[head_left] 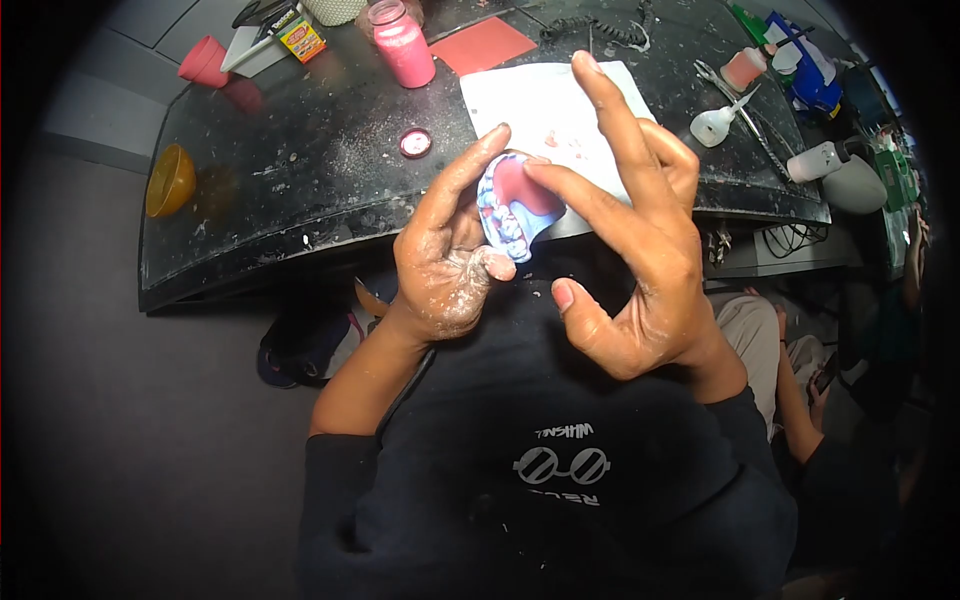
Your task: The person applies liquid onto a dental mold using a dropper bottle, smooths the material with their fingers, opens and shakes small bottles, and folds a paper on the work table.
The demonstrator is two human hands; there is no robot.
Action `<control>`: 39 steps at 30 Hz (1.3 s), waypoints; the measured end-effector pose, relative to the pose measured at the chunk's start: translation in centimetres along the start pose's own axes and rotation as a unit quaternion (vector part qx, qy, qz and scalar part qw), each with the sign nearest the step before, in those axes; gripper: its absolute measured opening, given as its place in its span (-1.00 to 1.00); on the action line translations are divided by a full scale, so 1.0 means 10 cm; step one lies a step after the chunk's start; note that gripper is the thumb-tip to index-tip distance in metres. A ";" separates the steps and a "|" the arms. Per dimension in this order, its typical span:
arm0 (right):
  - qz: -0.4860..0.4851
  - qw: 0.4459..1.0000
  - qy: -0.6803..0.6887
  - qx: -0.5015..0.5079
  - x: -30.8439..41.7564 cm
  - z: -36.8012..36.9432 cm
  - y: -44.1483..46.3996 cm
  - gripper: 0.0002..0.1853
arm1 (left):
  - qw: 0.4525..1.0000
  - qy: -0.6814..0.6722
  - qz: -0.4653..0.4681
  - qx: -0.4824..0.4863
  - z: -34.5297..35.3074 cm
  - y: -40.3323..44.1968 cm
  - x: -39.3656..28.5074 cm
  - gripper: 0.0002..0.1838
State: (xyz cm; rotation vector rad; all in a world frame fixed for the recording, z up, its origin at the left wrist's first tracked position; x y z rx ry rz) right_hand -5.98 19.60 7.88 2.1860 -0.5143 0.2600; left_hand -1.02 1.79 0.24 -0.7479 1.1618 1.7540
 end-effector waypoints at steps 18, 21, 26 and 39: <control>0.005 0.999 -0.002 0.032 0.03 0.07 -0.02 -0.29 | 0.995 -0.059 -0.078 -0.021 0.04 0.02 0.04 0.12; -0.006 1.000 -0.007 -0.023 -0.08 -0.10 -0.04 -0.43 | 0.989 -0.113 -0.092 -0.013 0.06 0.04 0.03 -0.02; 0.072 0.951 -0.128 -0.273 -0.77 -0.40 -0.17 -0.52 | 0.958 -0.263 -0.114 -0.004 -0.03 0.07 0.12 -0.19; 0.307 0.913 -0.090 -0.252 -1.50 -0.31 -0.52 -0.61 | 0.944 -0.290 -0.155 -0.038 -0.14 0.13 0.10 -0.18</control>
Point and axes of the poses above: each hand's wrist, its own y-axis towards the middle knuckle, its own z-axis out of the palm, x = y × z, the point moved 2 cm from there along y, towards the middle knuckle, and after that the axes turned 8 degrees about -x, right-handed, at the moved point
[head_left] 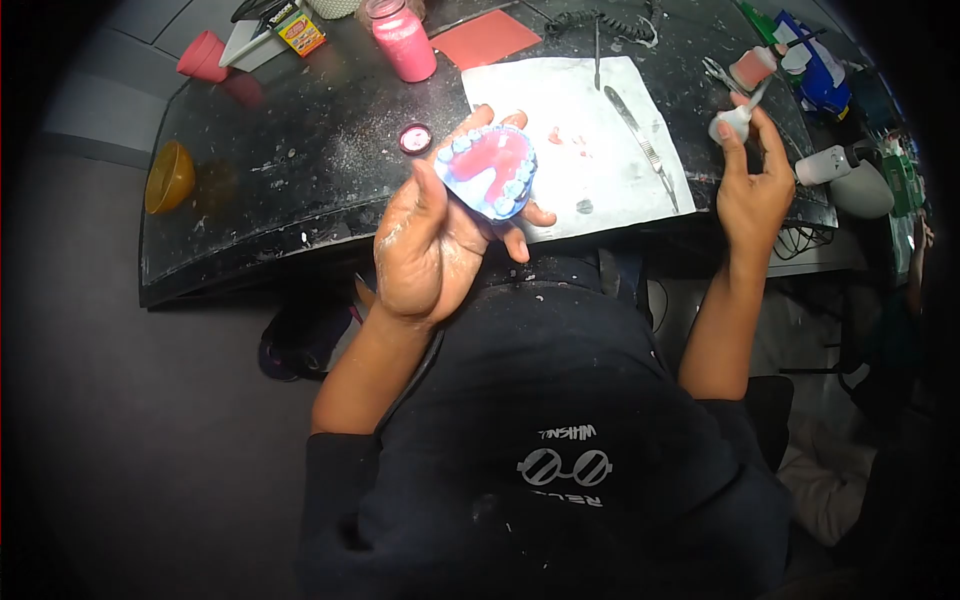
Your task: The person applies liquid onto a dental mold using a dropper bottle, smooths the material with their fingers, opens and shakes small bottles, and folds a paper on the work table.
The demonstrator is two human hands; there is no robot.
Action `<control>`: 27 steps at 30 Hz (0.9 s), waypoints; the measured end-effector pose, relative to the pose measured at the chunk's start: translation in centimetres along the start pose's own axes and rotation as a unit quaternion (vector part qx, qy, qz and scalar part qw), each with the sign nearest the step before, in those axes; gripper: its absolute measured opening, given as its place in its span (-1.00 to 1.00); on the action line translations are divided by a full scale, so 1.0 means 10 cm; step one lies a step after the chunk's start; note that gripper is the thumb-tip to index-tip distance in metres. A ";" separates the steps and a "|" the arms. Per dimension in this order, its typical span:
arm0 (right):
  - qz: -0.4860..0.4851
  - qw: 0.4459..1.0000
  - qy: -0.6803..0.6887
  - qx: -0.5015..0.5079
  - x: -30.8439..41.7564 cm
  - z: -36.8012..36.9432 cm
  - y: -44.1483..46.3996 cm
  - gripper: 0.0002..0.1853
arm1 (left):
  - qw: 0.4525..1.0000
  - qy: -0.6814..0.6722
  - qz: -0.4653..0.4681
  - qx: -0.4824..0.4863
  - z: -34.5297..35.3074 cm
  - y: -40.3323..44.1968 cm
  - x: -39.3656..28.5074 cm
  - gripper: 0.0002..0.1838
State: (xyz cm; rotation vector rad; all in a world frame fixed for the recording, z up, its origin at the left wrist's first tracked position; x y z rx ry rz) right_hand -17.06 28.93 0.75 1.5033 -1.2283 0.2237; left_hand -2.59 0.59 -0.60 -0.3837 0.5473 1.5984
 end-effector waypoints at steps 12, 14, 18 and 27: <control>-0.135 0.955 0.243 0.106 0.89 -0.22 -0.27 -0.72 | 0.973 0.217 0.009 0.075 0.08 -0.08 -0.13 -0.08; -0.160 0.953 0.226 0.120 1.00 -0.24 -0.30 -0.72 | 0.975 0.216 -0.014 0.045 0.10 -0.09 -0.13 -0.07; -0.214 0.943 0.202 0.154 1.15 -0.21 -0.35 -0.66 | 0.974 0.220 -0.033 -0.031 0.14 -0.13 -0.12 -0.09; -0.211 0.934 0.202 0.207 1.21 -0.13 -0.41 -0.56 | 0.966 0.254 -0.043 0.004 0.02 -0.15 -0.14 0.00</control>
Point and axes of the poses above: each hand's wrist, its own y-axis towards the middle knuckle, its own z-axis out of the palm, x = y × z, the point moved 2 cm from there along y, towards the middle knuckle, and after that the axes turned 8 degrees about -x, right-handed, at the moved point
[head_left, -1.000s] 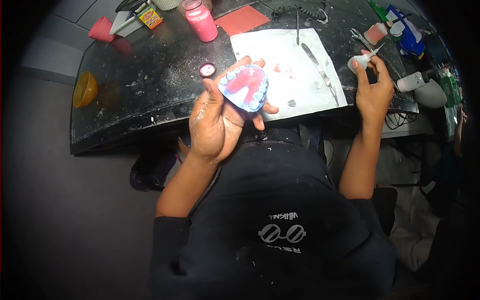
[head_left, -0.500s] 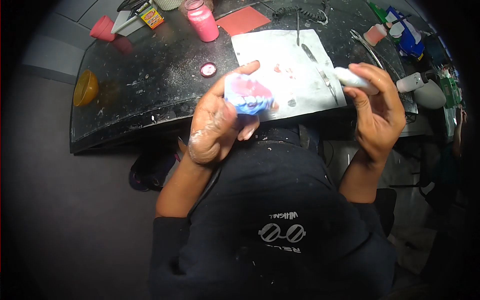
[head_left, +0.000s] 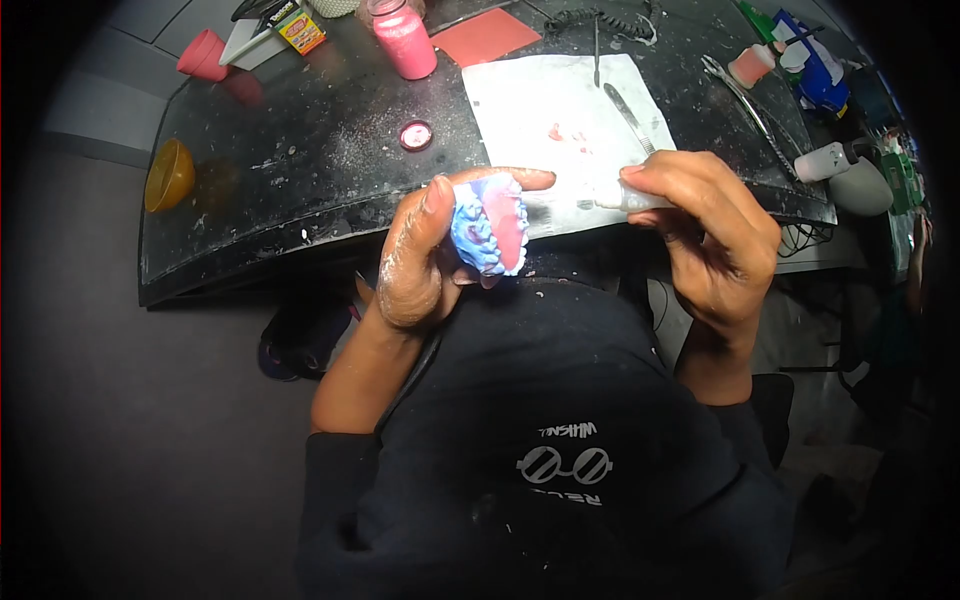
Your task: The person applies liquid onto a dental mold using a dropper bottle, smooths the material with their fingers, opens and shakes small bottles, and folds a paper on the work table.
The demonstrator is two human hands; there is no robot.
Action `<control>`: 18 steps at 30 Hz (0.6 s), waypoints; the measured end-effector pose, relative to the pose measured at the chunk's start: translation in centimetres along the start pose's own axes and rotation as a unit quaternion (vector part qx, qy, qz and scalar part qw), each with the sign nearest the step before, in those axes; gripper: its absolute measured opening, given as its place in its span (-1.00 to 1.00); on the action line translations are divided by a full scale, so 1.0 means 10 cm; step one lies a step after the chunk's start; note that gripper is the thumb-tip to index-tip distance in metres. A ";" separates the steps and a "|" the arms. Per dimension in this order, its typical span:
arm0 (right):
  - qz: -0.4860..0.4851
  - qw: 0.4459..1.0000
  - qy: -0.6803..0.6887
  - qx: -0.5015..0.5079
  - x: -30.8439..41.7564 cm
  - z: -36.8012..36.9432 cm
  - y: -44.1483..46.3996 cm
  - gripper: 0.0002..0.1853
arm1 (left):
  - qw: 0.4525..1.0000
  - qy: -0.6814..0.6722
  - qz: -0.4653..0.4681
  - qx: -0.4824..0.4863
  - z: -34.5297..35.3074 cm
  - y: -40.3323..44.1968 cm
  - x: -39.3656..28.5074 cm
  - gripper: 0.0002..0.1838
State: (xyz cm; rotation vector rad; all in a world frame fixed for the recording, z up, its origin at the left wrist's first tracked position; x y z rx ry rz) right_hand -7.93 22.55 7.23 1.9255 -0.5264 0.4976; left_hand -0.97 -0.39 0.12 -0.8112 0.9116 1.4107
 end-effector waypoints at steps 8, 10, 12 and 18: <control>0.002 1.000 0.016 0.007 0.00 -0.03 -0.02 -0.53 | 0.993 -0.116 -0.015 0.000 -0.02 0.02 0.07 0.05; 0.012 1.000 0.028 0.006 0.00 -0.03 -0.03 -0.52 | 0.987 -0.159 -0.024 0.029 -0.03 0.03 0.08 0.07; 0.007 0.999 0.039 0.009 0.01 -0.04 -0.03 -0.50 | 0.984 -0.170 -0.023 0.035 -0.02 0.04 0.08 0.07; -0.004 1.000 0.003 0.012 -0.01 -0.02 0.01 -0.63 | 0.992 -0.126 -0.028 -0.010 0.08 0.02 0.04 -0.01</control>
Point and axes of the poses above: each hand's wrist, its own y-axis towards the middle knuckle, its own z-axis out of the palm, x = y × z, the point moved 2 cm from there along y, towards the middle knuckle, and after that the axes turned 8 degrees about -x, right-handed, at the moved point
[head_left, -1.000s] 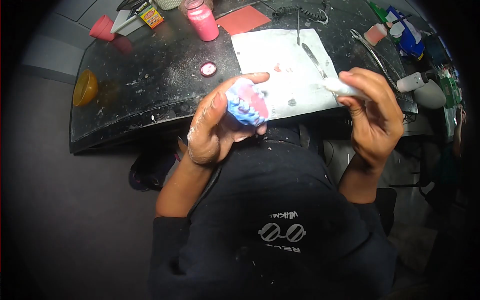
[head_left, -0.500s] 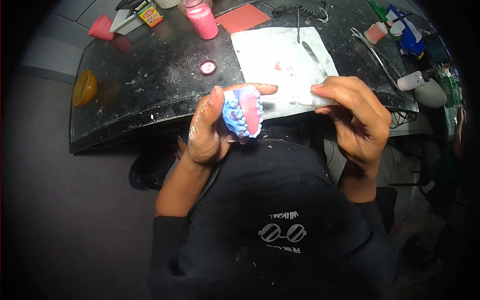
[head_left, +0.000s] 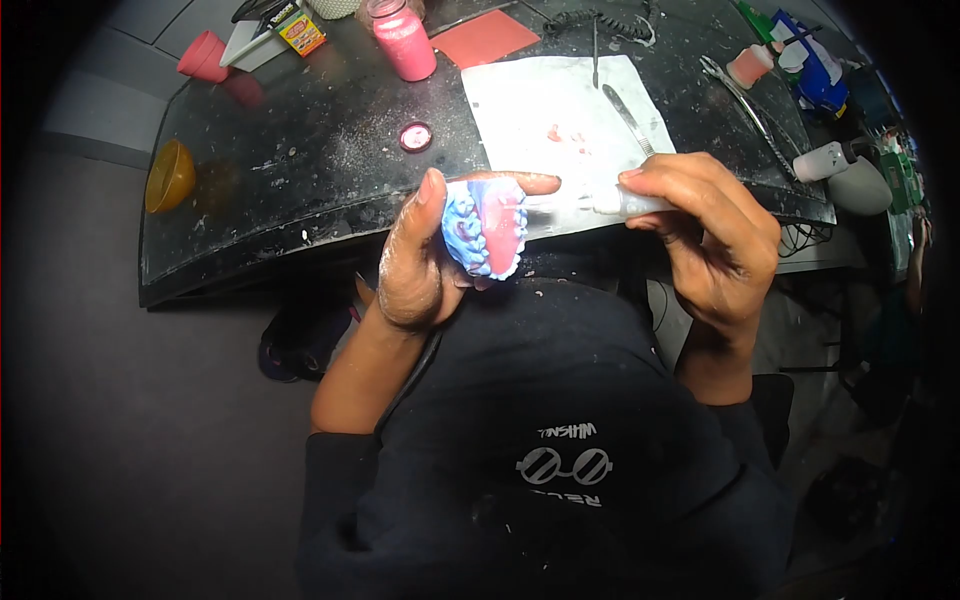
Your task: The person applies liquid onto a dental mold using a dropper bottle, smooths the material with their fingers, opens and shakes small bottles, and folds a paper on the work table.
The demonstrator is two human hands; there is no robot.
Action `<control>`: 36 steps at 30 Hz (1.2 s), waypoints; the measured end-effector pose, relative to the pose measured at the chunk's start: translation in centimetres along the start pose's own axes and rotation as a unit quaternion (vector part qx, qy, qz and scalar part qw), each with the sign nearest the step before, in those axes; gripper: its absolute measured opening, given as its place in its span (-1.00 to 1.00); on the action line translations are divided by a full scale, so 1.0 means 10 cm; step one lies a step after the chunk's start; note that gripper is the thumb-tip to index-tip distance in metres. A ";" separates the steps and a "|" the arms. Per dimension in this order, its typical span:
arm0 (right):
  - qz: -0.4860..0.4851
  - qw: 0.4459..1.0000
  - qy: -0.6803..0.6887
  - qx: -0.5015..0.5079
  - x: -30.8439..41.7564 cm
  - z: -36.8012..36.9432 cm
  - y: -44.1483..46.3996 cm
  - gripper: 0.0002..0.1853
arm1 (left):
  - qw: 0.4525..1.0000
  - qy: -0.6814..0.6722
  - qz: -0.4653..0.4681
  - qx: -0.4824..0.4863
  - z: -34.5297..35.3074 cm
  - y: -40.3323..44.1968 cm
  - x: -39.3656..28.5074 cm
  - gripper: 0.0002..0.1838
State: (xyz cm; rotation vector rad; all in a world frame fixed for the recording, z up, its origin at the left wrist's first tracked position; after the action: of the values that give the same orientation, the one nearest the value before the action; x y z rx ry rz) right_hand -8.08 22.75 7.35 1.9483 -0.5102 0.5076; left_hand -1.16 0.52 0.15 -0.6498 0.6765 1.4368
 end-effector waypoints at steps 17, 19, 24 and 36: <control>0.028 1.000 0.005 -0.001 0.04 0.04 -0.04 -0.61 | 0.999 -0.030 0.014 0.030 -0.03 0.04 0.04 -0.13; 0.019 1.000 -0.007 0.000 0.03 0.04 -0.02 -0.62 | 0.999 -0.038 0.022 0.017 -0.08 0.05 0.07 -0.02; 0.038 0.999 -0.006 -0.027 -0.05 0.01 -0.02 -0.70 | 0.999 0.019 0.017 -0.042 0.00 0.02 0.02 -0.03; 0.232 0.952 -0.091 -0.179 -1.47 -0.72 -0.30 -0.60 | 0.998 -0.049 -0.007 0.036 -0.09 0.05 -0.02 -0.20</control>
State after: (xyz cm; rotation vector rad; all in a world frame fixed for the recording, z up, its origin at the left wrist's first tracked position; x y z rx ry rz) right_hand -19.39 32.38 -0.13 1.5287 -1.1160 0.4868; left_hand -1.65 -0.28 -0.27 -0.5235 0.6415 1.4155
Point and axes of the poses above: each hand's wrist, its own y-axis towards the middle knuckle, its own z-axis out of the palm, x = y × z, the point moved 2 cm from there along y, towards the middle knuckle, and after that the axes turned 8 degrees about -x, right-handed, at the moved point
